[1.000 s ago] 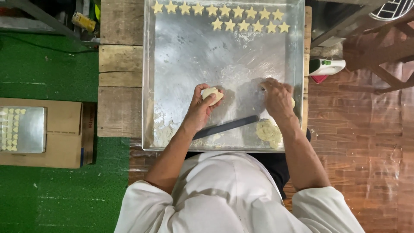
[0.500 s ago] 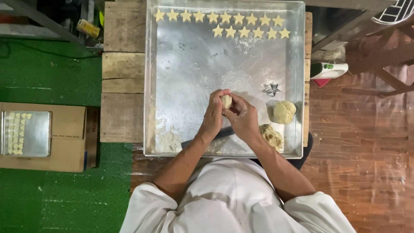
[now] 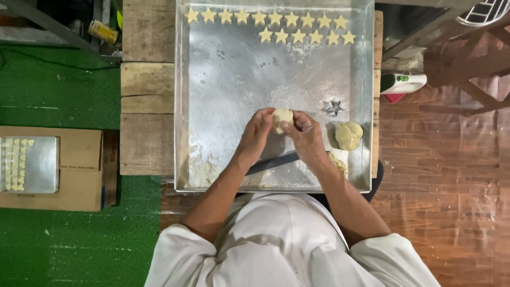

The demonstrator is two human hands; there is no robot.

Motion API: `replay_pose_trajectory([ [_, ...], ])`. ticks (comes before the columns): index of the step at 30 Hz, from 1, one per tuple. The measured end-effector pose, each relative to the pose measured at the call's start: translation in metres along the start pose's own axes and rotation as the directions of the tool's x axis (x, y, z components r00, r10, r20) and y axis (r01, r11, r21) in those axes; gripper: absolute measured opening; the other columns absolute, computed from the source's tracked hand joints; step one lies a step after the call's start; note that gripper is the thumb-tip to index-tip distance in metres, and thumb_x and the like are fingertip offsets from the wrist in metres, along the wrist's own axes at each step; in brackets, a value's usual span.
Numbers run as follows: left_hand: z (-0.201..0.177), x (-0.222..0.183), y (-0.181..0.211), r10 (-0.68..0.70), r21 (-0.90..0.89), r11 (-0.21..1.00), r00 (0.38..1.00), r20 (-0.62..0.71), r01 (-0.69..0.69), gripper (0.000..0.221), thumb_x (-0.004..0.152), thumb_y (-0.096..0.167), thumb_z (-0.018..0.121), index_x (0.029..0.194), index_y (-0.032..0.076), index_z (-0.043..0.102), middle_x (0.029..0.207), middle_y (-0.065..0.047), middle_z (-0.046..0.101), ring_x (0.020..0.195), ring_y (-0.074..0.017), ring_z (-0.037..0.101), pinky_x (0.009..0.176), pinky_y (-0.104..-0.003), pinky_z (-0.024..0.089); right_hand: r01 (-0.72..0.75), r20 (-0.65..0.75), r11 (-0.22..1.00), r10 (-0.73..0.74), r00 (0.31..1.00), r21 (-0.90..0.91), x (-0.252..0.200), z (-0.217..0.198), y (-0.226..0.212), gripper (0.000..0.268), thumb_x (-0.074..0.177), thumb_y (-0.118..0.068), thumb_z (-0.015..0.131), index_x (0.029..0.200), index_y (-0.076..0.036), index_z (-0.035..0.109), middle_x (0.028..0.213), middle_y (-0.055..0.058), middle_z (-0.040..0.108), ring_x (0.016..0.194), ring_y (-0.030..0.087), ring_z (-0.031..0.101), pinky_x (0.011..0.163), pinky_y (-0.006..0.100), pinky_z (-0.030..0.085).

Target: Rolling out small portions of dough and cutting them into star shapes using a cookie cutter on a baking tray.

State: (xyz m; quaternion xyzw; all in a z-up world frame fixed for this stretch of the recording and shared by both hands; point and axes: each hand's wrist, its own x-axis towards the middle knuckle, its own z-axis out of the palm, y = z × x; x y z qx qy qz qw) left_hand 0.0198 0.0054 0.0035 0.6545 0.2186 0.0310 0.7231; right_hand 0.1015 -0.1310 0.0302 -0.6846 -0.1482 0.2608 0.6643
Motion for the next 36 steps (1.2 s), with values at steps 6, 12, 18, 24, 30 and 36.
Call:
replay_pose_trajectory([
  [6,-0.005,0.0,-0.03,0.093,-0.042,0.994,0.992,-0.09,-0.097,0.036,0.101,0.025,0.069,0.13,0.005,0.066,0.111,-0.014,0.069,0.109,-0.0252,0.066,0.097,-0.045,0.053,-0.041,0.071,0.995,0.048,0.996,-0.092,0.008,-0.006,0.013,0.041,0.103,-0.039,0.066,0.12,-0.002,0.073,0.095,0.012,0.07,0.09,0.019,0.068,0.083,0.039,0.063],
  [12,-0.027,0.004,-0.036,0.09,0.118,0.99,0.992,-0.084,-0.08,0.025,0.104,0.021,0.062,0.124,0.007,0.07,0.1,-0.013,0.072,0.093,-0.0211,0.065,0.087,-0.039,0.054,0.033,0.168,0.919,0.037,0.985,-0.392,0.026,-0.012,0.055,0.024,0.105,-0.023,0.064,0.114,-0.003,0.073,0.089,0.012,0.069,0.084,0.019,0.067,0.077,0.036,0.056],
  [18,-0.034,-0.005,-0.037,0.218,0.538,0.829,0.974,-0.066,-0.149,0.026,0.103,0.014,0.058,0.128,0.012,0.06,0.108,-0.018,0.073,0.105,-0.0396,0.069,0.09,-0.051,0.055,0.363,0.299,0.554,-0.207,0.932,-0.749,0.027,0.001,0.051,0.017,0.098,-0.014,0.07,0.102,0.001,0.076,0.089,0.015,0.074,0.086,0.03,0.074,0.089,0.038,0.054],
  [24,-0.033,-0.017,-0.024,0.37,0.726,0.656,0.926,-0.074,-0.204,0.023,0.108,0.024,0.053,0.12,0.006,0.063,0.103,-0.018,0.063,0.099,-0.0395,0.063,0.076,-0.05,0.057,0.43,0.32,0.381,-0.319,0.892,-0.819,0.018,-0.001,0.063,0.017,0.096,-0.012,0.069,0.111,-0.004,0.074,0.095,0.011,0.072,0.094,0.032,0.071,0.086,0.041,0.055],
  [30,-0.069,-0.061,-0.026,0.066,0.858,0.427,0.956,0.286,-0.286,0.025,0.097,0.032,0.066,0.112,0.013,0.071,0.102,-0.011,0.07,0.099,-0.0362,0.069,0.083,-0.055,0.056,0.578,0.59,0.177,0.019,0.807,-0.797,-0.028,-0.041,0.038,0.048,0.071,-0.037,0.088,0.113,-0.018,0.074,0.108,0.005,0.069,0.109,0.028,0.065,0.092,0.046,0.053],
  [36,-0.067,-0.087,-0.047,0.008,0.933,0.27,0.97,0.244,-0.237,0.043,0.096,0.031,0.066,0.136,0.02,0.057,0.114,-0.009,0.065,0.104,-0.0291,0.066,0.092,-0.049,0.047,0.656,0.638,0.185,-0.156,0.754,-0.731,-0.026,-0.047,0.055,0.028,0.086,-0.023,0.078,0.109,-0.011,0.068,0.098,0.007,0.064,0.094,0.029,0.068,0.082,0.042,0.054],
])
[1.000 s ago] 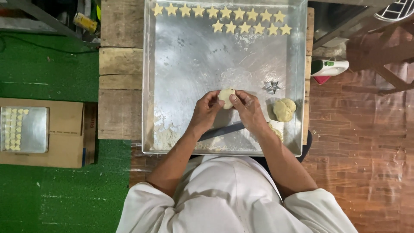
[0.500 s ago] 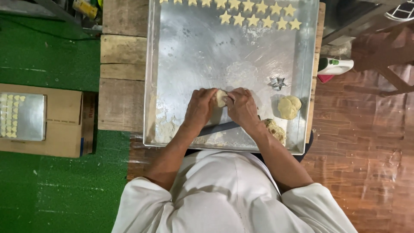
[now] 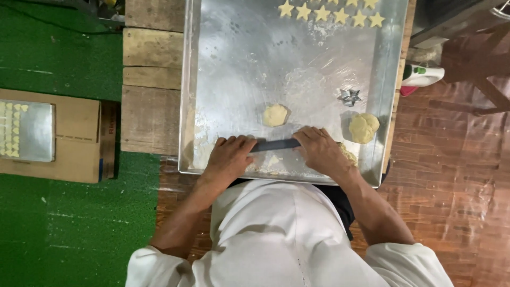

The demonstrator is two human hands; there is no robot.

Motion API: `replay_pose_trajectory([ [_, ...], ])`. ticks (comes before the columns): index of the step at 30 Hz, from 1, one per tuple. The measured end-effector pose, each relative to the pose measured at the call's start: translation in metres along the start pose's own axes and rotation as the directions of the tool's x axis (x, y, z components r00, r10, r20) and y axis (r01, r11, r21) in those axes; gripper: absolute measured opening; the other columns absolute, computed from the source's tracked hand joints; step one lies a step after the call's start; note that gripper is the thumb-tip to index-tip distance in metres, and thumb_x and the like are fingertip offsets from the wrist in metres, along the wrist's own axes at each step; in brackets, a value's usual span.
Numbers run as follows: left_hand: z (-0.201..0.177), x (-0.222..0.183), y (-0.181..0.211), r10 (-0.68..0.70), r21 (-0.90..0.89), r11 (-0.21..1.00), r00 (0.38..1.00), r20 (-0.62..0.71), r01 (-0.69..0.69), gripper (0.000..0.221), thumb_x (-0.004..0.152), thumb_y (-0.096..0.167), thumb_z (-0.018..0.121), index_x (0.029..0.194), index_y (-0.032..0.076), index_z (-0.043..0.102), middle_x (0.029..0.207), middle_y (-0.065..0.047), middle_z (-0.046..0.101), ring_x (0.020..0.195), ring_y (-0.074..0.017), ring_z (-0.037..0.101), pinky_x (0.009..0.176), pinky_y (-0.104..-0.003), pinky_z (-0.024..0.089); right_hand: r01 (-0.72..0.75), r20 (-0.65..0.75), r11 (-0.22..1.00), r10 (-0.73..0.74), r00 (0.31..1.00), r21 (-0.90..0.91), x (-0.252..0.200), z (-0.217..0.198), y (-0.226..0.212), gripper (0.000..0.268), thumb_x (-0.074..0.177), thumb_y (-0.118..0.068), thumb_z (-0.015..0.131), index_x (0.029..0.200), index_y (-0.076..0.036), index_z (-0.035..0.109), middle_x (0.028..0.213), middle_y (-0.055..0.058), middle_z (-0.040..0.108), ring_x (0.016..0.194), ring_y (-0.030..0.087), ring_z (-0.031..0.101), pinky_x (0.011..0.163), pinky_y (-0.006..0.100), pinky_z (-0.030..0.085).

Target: Rolling out small portions of dough and cutting them into star shapes using a cookie cutter on a baking tray.

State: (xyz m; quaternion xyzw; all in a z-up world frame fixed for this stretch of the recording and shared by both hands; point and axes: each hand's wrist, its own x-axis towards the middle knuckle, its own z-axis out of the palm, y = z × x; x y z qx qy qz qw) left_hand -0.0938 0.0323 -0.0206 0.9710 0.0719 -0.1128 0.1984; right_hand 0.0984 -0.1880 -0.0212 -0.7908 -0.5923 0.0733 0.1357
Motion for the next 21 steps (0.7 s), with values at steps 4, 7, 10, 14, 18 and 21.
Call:
replay_pose_trajectory([
  [4,-0.014,0.012,-0.009,0.011,0.005,1.0,0.974,-0.226,-0.01,0.041,0.099,0.032,0.062,0.139,0.024,0.056,0.111,-0.005,0.067,0.103,-0.0275,0.066,0.091,-0.049,0.049,-0.054,-0.074,0.998,0.057,0.996,0.041,0.009,0.008,0.012,0.024,0.096,-0.027,0.066,0.115,-0.012,0.068,0.098,0.007,0.066,0.091,0.028,0.069,0.082,0.042,0.053],
  [7,-0.018,0.032,-0.021,-0.011,0.05,0.998,0.969,-0.248,0.024,0.03,0.103,0.036,0.059,0.129,0.021,0.06,0.105,-0.002,0.062,0.103,-0.0253,0.061,0.09,-0.046,0.048,-0.049,-0.145,0.998,0.053,0.988,0.034,0.024,-0.004,0.011,0.026,0.1,-0.027,0.062,0.122,-0.014,0.065,0.098,0.005,0.063,0.088,0.028,0.068,0.08,0.041,0.053],
  [10,-0.009,0.046,-0.034,0.071,0.106,0.994,0.94,-0.333,-0.037,0.029,0.105,0.04,0.053,0.123,0.018,0.061,0.097,-0.003,0.059,0.096,-0.0253,0.061,0.086,-0.045,0.049,-0.027,-0.188,0.999,0.03,0.982,0.019,0.033,-0.002,0.017,0.029,0.101,-0.035,0.06,0.118,-0.013,0.069,0.101,0.007,0.065,0.09,0.029,0.069,0.077,0.042,0.053],
  [14,0.0,0.053,-0.041,0.098,0.092,0.993,0.915,-0.391,-0.067,0.042,0.108,0.049,0.039,0.116,0.014,0.06,0.094,-0.006,0.058,0.094,-0.0279,0.06,0.083,-0.046,0.051,0.006,-0.252,0.996,-0.03,0.967,-0.093,0.045,-0.01,0.012,0.033,0.103,-0.032,0.056,0.124,-0.013,0.072,0.131,0.013,0.064,0.118,0.034,0.063,0.082,0.042,0.056],
  [18,0.012,0.062,-0.04,0.104,0.177,0.984,0.846,-0.523,-0.012,0.05,0.108,0.055,0.032,0.103,0.013,0.06,0.096,-0.004,0.054,0.097,-0.0253,0.055,0.082,-0.042,0.05,-0.085,-0.262,0.979,0.034,0.964,-0.186,0.057,-0.01,0.004,0.043,0.109,-0.032,0.044,0.133,-0.008,0.07,0.148,0.02,0.06,0.136,0.041,0.055,0.084,0.045,0.058],
  [21,0.033,0.075,-0.049,0.108,0.197,0.98,0.794,-0.598,0.015,0.048,0.109,0.054,0.035,0.099,0.014,0.06,0.11,-0.006,0.056,0.108,-0.0267,0.054,0.085,-0.044,0.051,-0.165,-0.259,0.96,0.104,0.96,-0.226,0.059,0.003,0.006,0.047,0.109,-0.033,0.038,0.138,-0.012,0.068,0.156,0.021,0.05,0.141,0.045,0.047,0.097,0.05,0.053],
])
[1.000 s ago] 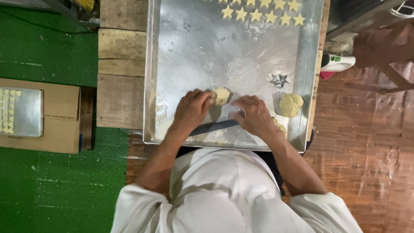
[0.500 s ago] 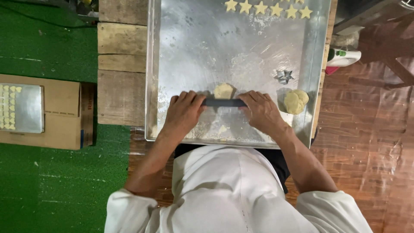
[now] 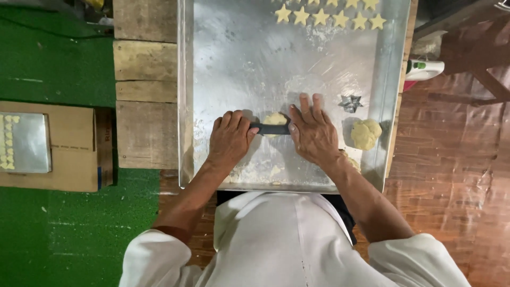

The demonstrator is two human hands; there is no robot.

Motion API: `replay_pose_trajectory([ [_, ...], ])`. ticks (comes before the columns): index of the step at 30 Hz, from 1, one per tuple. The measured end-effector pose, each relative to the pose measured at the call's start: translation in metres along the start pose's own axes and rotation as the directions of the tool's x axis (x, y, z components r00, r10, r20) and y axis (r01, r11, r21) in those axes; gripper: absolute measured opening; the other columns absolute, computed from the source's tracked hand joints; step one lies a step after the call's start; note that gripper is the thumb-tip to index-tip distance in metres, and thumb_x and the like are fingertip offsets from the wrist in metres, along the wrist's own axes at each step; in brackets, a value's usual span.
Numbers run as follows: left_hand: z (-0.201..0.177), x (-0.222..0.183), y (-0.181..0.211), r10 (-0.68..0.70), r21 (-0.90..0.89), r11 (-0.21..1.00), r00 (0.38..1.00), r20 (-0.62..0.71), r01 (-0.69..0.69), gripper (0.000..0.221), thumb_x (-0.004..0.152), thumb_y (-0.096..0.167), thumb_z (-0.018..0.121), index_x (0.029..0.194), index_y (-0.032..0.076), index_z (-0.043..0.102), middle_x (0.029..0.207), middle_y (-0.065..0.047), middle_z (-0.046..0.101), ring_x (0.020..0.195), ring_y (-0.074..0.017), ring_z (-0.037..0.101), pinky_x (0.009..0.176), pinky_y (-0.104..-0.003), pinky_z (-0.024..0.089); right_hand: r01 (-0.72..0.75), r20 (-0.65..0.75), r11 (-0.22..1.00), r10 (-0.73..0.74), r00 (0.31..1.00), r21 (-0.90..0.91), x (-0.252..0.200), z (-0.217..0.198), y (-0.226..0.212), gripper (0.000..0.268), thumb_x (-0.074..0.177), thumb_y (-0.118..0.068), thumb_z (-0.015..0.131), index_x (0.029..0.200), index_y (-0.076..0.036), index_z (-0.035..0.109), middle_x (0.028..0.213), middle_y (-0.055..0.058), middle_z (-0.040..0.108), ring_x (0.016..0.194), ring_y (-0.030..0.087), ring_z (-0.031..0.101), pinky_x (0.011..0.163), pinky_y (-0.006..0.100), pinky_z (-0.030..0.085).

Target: Rolling out small portions of dough and cutting them into star shapes using a cookie cutter on a baking tray.

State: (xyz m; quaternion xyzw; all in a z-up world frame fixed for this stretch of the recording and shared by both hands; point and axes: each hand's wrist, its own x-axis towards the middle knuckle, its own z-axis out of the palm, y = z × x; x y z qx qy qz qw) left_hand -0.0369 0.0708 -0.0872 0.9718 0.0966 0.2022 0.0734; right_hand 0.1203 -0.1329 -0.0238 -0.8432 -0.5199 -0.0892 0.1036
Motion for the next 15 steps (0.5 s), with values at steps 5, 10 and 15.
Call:
replay_pose_trajectory([
  [5,-0.02,0.019,0.007,0.002,-0.037,0.999,0.999,-0.04,-0.004,0.042,0.111,0.04,0.038,0.122,0.008,0.062,0.145,-0.018,0.053,0.14,-0.0372,0.044,0.107,-0.05,0.044,-0.106,0.184,0.994,0.107,0.977,-0.014,0.018,-0.006,-0.002,0.053,0.11,-0.033,0.032,0.149,-0.011,0.06,0.162,0.025,0.04,0.148,0.05,0.033,0.117,0.057,0.03],
  [10,0.001,0.026,-0.003,0.023,0.051,0.999,0.994,-0.11,-0.017,0.045,0.109,0.037,0.041,0.142,0.016,0.063,0.157,-0.011,0.049,0.151,-0.0339,0.035,0.122,-0.049,0.025,-0.23,0.407,0.973,0.202,0.891,0.021,0.039,-0.012,0.0,0.059,0.108,-0.035,0.025,0.16,-0.014,0.044,0.169,0.025,0.024,0.155,0.048,0.016,0.125,0.058,0.012],
  [15,0.017,0.031,-0.01,-0.042,0.041,0.998,0.997,-0.069,0.045,0.05,0.107,0.038,0.036,0.148,0.023,0.061,0.16,-0.007,0.047,0.155,-0.0311,0.027,0.127,-0.047,0.01,-0.291,0.481,0.957,0.251,0.84,0.009,0.046,-0.003,0.006,0.062,0.104,-0.037,0.024,0.165,-0.024,0.03,0.172,0.022,0.012,0.157,0.047,0.006,0.126,0.06,0.004],
])
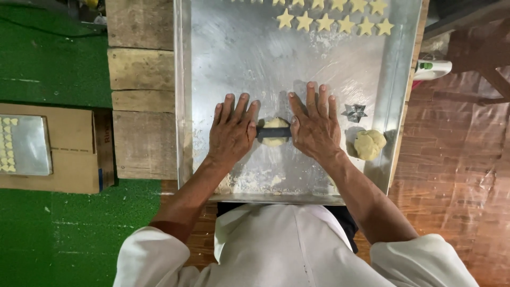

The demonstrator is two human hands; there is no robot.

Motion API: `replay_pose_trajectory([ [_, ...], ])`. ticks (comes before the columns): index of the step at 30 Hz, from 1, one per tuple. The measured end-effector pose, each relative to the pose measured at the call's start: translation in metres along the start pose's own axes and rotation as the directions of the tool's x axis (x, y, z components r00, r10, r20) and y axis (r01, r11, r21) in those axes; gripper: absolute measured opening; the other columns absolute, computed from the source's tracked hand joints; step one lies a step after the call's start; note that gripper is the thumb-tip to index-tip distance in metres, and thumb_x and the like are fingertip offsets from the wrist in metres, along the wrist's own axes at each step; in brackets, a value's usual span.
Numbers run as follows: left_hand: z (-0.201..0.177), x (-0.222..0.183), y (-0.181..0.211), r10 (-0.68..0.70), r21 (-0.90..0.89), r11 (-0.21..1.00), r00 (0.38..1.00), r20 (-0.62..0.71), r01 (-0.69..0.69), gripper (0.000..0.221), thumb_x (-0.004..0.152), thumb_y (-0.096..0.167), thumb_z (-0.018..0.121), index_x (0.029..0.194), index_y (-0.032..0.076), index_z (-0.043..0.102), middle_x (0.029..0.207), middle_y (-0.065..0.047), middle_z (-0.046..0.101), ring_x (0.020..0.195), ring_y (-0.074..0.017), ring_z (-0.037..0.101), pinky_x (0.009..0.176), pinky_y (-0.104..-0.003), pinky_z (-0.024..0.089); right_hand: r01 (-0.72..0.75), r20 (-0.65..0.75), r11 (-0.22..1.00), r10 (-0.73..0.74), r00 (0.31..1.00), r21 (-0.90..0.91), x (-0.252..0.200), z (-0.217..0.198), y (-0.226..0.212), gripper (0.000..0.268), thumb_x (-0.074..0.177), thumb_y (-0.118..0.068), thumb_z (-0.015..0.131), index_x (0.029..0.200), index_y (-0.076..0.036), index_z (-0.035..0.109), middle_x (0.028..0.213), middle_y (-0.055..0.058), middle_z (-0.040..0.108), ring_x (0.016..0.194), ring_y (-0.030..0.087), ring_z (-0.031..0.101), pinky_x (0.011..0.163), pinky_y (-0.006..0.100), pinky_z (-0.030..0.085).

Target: Rolling out small portions of dough and cutting them into star shapes using a cookie cutter on a baking tray.

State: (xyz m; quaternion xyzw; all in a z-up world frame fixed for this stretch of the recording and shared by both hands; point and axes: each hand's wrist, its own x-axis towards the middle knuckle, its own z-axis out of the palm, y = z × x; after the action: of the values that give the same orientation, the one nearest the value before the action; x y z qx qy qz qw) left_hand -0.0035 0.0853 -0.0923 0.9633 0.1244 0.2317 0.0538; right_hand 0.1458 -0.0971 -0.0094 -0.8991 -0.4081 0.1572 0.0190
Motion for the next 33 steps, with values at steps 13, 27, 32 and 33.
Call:
replay_pose_trajectory([
  [13,-0.008,0.049,-0.013,-0.076,-0.095,0.989,0.933,0.351,0.116,0.06,0.106,0.033,0.037,0.165,0.033,0.029,0.173,-0.005,0.013,0.157,-0.039,0.016,0.125,-0.059,0.012,-0.027,0.009,0.999,0.027,1.0,0.027,0.031,-0.014,0.003,0.069,0.099,-0.029,0.034,0.167,-0.023,0.024,0.172,0.025,0.007,0.156,0.048,0.005,0.124,0.066,0.007],
  [27,0.001,0.043,-0.007,-0.001,0.03,1.0,0.993,0.114,-0.002,0.054,0.11,0.043,0.035,0.159,0.024,0.047,0.172,-0.005,0.021,0.158,-0.034,0.013,0.123,-0.063,-0.001,-0.012,-0.248,1.0,0.018,0.969,0.023,0.024,0.009,0.01,0.065,0.103,-0.031,0.039,0.167,-0.02,0.033,0.169,0.028,0.012,0.154,0.052,0.007,0.116,0.076,0.007],
  [32,0.004,0.029,-0.002,0.031,0.056,0.998,0.999,-0.007,-0.03,0.056,0.109,0.051,0.039,0.155,0.021,0.05,0.169,-0.008,0.03,0.157,-0.0352,0.02,0.123,-0.065,0.0,0.004,-0.321,1.0,-0.004,0.947,0.0,0.014,0.023,0.009,0.061,0.105,-0.037,0.038,0.163,-0.019,0.042,0.169,0.028,0.019,0.154,0.051,0.01,0.114,0.076,0.004],
  [33,0.004,0.026,-0.001,0.032,0.05,0.998,0.999,-0.038,-0.03,0.055,0.109,0.051,0.039,0.151,0.02,0.054,0.168,-0.008,0.033,0.156,-0.0353,0.023,0.123,-0.065,0.003,0.001,-0.315,1.0,0.001,0.949,0.006,0.013,0.025,0.009,0.061,0.104,-0.038,0.04,0.162,-0.019,0.043,0.168,0.028,0.021,0.154,0.051,0.01,0.114,0.078,0.003],
])
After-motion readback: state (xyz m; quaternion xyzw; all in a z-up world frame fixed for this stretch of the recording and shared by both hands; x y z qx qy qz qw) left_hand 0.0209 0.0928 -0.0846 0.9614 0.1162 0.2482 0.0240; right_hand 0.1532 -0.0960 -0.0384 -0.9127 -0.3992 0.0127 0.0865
